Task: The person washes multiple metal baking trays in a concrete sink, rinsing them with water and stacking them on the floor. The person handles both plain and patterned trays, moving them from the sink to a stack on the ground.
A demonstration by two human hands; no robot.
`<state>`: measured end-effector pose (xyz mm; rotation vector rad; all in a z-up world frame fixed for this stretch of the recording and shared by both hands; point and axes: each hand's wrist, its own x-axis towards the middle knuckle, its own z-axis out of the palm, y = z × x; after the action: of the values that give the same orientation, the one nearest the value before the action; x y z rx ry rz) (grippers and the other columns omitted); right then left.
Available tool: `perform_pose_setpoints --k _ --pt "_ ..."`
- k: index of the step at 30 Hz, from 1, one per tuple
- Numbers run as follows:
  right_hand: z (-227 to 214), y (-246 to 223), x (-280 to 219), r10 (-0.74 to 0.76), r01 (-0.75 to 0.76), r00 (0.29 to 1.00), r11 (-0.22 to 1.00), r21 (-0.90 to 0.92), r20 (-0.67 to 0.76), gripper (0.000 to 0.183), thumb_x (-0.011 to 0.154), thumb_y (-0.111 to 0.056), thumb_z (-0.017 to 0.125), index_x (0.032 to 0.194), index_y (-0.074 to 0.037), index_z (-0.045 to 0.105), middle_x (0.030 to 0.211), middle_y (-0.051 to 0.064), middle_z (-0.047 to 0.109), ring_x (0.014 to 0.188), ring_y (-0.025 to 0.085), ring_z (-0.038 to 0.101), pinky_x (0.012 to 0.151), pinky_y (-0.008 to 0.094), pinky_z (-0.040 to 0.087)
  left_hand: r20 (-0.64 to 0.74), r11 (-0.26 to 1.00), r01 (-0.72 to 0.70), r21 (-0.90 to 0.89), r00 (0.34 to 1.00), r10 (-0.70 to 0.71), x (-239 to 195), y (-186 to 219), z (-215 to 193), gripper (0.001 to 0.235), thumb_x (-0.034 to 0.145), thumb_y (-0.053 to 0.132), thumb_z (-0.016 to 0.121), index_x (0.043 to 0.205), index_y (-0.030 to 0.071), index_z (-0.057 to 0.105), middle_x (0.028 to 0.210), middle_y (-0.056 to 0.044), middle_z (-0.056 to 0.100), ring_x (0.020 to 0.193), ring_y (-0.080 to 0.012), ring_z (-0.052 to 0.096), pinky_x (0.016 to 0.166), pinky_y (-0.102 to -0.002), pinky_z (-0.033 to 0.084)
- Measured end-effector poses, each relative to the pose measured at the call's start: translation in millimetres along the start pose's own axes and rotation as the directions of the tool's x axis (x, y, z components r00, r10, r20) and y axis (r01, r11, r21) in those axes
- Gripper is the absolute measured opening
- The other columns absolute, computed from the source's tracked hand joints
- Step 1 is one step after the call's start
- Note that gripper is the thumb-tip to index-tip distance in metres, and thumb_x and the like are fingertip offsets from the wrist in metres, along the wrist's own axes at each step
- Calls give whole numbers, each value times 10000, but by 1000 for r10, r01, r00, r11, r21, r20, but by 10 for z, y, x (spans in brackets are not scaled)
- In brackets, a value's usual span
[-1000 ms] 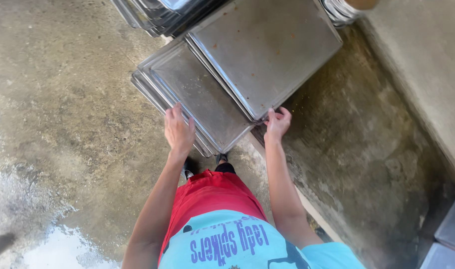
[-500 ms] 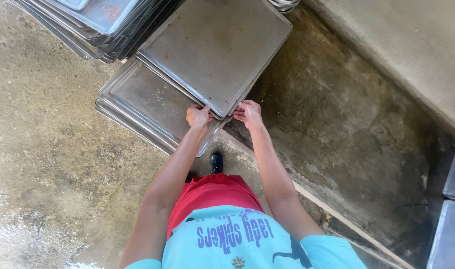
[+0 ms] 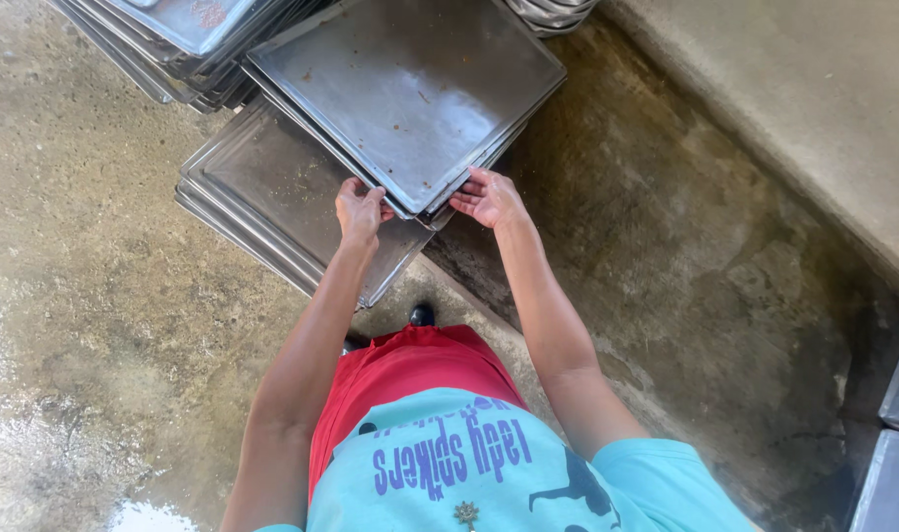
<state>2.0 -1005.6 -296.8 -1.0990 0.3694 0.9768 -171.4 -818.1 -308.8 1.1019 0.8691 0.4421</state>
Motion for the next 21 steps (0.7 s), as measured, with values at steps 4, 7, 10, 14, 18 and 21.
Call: perform_pose_setpoints --k 4,7,10,14,18,21 --pt "-13 -99 16 -11 12 1000 998 -57 27 262 1006 -231 647 1035 23 589 920 171 651 801 323 732 804 474 604 42 992 -121 22 992 120 114 25 -70 219 939 -19 632 1138 -7 541 865 -83 694 641 -144 691 546 -285 592" --pt "186 -313 3 -165 179 970 982 -63 180 329 1022 -246 691 1050 60 577 897 185 628 730 289 703 715 457 602 14 989 -111 101 994 110 198 36 -68 246 901 -20 658 1107 8 528 867 -77 671 630 -145 682 529 -290 591" --pt "387 -399 -13 -410 479 878 750 -456 246 374 887 -137 706 1230 -49 584 990 82 655 774 218 708 656 347 577 -8 988 -68 141 998 69 141 -69 -71 230 891 3 687 1071 9 544 849 -83 660 619 -148 675 512 -298 583" --pt "423 -160 32 -507 377 842 304 -875 186 495 837 -73 791 1289 -36 594 993 106 691 826 182 677 696 332 582 1 995 -79 63 997 80 129 -109 -13 217 893 7 685 1059 1 546 833 -91 666 602 -155 657 499 -304 558" --pt "200 99 219 -450 359 892 763 -537 -43 520 821 -4 751 1298 -60 553 1001 122 676 790 210 665 663 377 607 -8 994 -56 96 998 57 138 -88 -20 209 892 6 684 1060 5 559 831 -83 683 601 -146 665 520 -299 582" --pt "138 117 355 -276 235 946 945 -226 -169 508 838 13 711 1271 -112 475 981 121 600 725 277 606 592 409 538 -12 988 -63 138 998 65 94 -70 -89 215 893 -2 686 1065 -4 558 842 -85 664 618 -145 680 526 -306 598"
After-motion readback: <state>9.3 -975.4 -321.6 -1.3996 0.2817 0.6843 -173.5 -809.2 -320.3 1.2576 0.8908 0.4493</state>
